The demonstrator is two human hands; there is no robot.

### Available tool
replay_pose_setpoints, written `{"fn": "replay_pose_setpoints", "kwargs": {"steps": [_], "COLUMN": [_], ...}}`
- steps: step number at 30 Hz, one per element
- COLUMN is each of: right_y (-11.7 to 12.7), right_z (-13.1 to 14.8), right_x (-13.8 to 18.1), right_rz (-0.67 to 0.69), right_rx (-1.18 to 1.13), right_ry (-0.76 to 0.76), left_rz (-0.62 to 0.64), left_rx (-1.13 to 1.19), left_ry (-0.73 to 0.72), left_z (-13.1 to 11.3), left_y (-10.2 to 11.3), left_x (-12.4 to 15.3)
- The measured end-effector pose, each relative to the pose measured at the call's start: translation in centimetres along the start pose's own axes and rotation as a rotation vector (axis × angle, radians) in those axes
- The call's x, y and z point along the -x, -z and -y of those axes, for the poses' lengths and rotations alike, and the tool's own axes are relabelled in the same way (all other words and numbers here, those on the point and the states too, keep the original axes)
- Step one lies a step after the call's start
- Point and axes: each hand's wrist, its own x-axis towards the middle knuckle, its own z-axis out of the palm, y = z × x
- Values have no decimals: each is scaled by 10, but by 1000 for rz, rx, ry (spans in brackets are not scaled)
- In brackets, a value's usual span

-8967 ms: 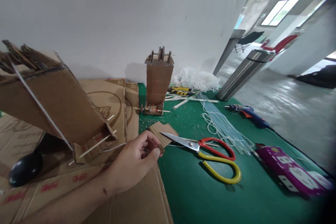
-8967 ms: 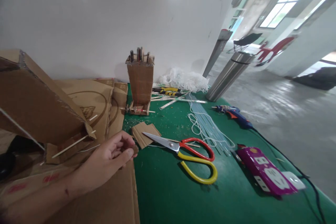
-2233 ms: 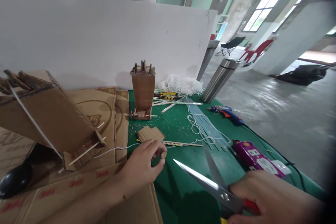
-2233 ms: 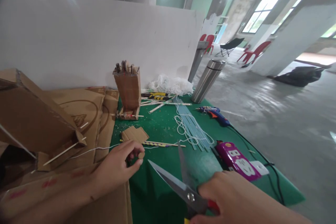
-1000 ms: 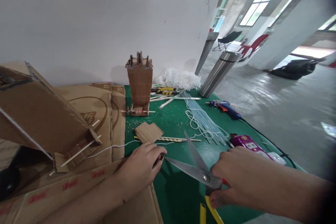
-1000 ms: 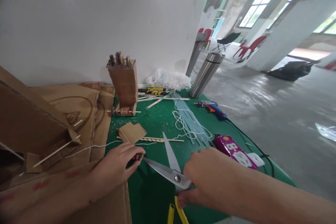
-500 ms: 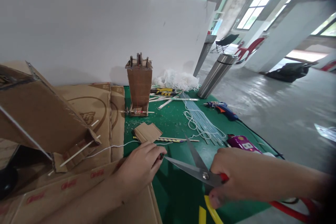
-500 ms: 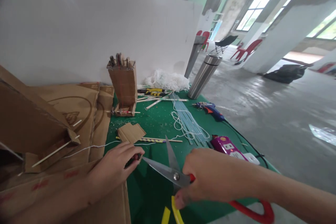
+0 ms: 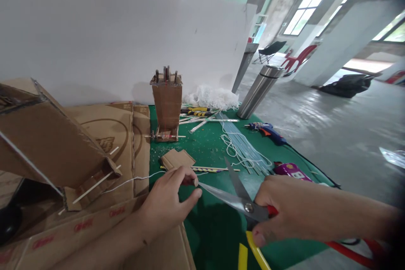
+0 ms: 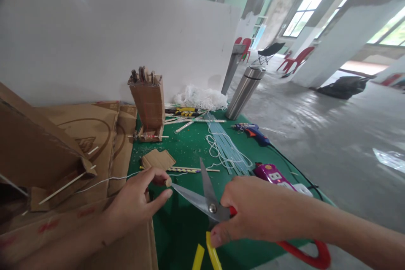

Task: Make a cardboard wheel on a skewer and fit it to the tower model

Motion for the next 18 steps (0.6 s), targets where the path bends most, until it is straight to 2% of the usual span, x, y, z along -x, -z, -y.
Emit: {"fn": "replay_pose_setpoints", "kwargs": {"steps": [4, 10, 18], "right_y": [-5, -2, -4], "right_z": [-3, 3, -4], "right_x": [0, -2, -2], "right_rz": [-71, -36, 172], "right_rx": [73, -6, -311], "right_ry": [10, 20, 105], "left_rz": [19, 19, -52], "left_rx": [67, 77, 54], "left_ry": [41, 44, -14], "left_z": [0, 1, 5], "left_y": [2, 2, -1], "left_x": [-3, -4, -1]}}
